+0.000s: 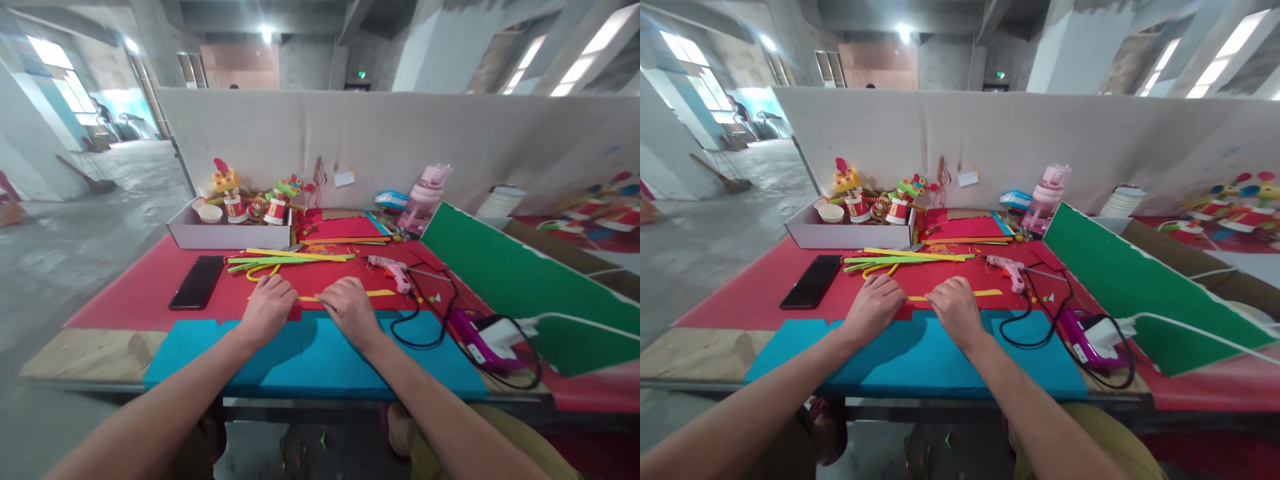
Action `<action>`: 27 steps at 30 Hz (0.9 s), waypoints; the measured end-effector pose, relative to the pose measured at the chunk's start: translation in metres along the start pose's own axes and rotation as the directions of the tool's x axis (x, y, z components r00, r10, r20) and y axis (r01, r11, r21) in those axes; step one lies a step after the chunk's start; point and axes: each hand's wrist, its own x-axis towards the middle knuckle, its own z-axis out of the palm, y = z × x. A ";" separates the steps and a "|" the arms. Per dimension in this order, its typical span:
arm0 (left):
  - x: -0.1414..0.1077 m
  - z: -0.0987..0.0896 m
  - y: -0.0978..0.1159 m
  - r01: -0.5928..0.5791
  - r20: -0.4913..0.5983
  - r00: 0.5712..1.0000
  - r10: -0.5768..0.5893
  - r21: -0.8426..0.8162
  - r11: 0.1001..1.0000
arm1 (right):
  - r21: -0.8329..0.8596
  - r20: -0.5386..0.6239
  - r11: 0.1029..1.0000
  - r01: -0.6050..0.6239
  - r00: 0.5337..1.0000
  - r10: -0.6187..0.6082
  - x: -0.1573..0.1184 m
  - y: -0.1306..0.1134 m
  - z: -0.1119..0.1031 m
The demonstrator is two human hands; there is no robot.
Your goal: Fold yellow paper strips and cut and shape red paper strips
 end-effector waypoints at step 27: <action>-0.005 0.012 -0.003 0.227 0.305 0.944 -0.126 -0.326 0.918 | 0.280 0.225 0.955 -0.095 0.974 0.031 -0.005 0.017 0.020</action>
